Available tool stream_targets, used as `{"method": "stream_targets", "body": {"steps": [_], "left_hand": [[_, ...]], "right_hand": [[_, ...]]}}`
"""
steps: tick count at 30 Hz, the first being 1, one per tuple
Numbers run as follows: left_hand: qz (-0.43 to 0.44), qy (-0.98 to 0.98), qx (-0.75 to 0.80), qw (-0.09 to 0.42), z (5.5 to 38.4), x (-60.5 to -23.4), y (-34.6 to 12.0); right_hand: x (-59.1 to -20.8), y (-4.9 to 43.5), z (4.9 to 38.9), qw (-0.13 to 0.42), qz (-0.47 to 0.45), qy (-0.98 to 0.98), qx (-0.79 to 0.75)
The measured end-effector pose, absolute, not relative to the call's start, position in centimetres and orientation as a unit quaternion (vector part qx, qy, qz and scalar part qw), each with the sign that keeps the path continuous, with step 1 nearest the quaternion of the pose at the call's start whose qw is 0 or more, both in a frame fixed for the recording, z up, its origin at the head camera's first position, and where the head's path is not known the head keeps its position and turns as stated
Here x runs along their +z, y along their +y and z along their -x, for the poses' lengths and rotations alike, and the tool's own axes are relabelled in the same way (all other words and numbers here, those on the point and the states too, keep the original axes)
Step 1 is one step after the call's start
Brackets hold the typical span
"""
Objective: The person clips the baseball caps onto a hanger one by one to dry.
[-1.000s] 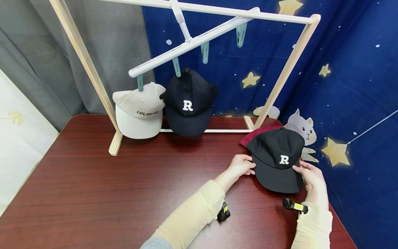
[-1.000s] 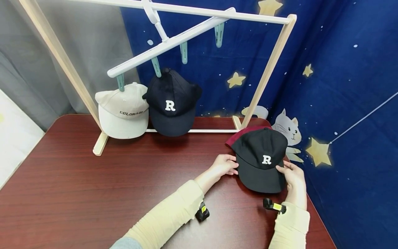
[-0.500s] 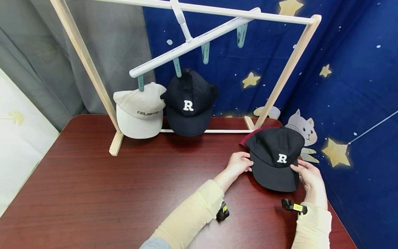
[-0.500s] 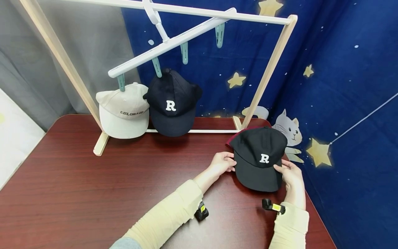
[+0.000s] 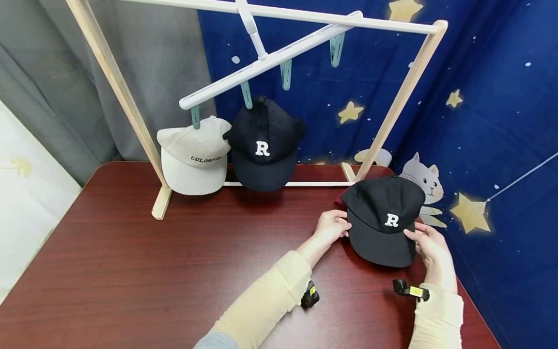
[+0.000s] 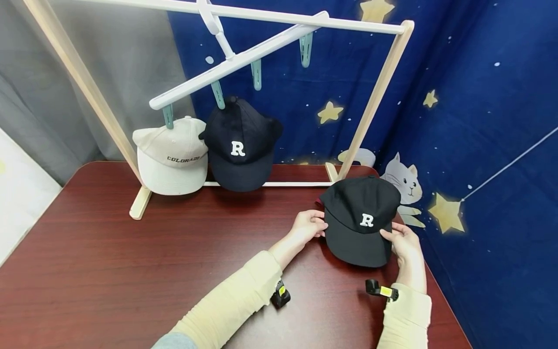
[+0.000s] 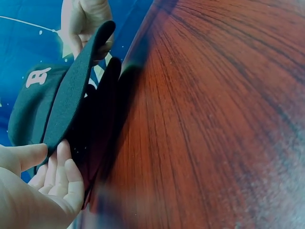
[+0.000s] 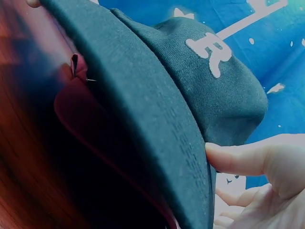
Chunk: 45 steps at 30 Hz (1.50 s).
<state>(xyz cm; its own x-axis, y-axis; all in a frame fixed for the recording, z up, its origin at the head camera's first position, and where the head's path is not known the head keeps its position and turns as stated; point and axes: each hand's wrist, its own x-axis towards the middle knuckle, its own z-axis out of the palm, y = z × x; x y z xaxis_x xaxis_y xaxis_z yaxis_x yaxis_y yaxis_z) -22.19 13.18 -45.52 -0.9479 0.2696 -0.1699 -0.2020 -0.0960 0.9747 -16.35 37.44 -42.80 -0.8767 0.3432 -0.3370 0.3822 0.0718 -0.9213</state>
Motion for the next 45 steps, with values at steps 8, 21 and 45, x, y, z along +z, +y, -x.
{"method": "stream_targets", "body": {"steps": [8,21,45], "left_hand": [[-0.035,0.666,0.731,0.146,22.5,-45.5,12.6],[-0.045,0.672,0.728,0.129,23.5,-45.2,11.8],[-0.051,0.674,0.730,0.103,24.1,-44.1,9.1]], "right_hand": [[-42.5,36.9,16.6,0.011,-0.234,0.743,-0.627],[-41.8,36.0,17.4,0.012,-0.218,0.749,-0.626],[-40.7,33.7,18.6,-0.040,-0.178,0.743,-0.644]]}}
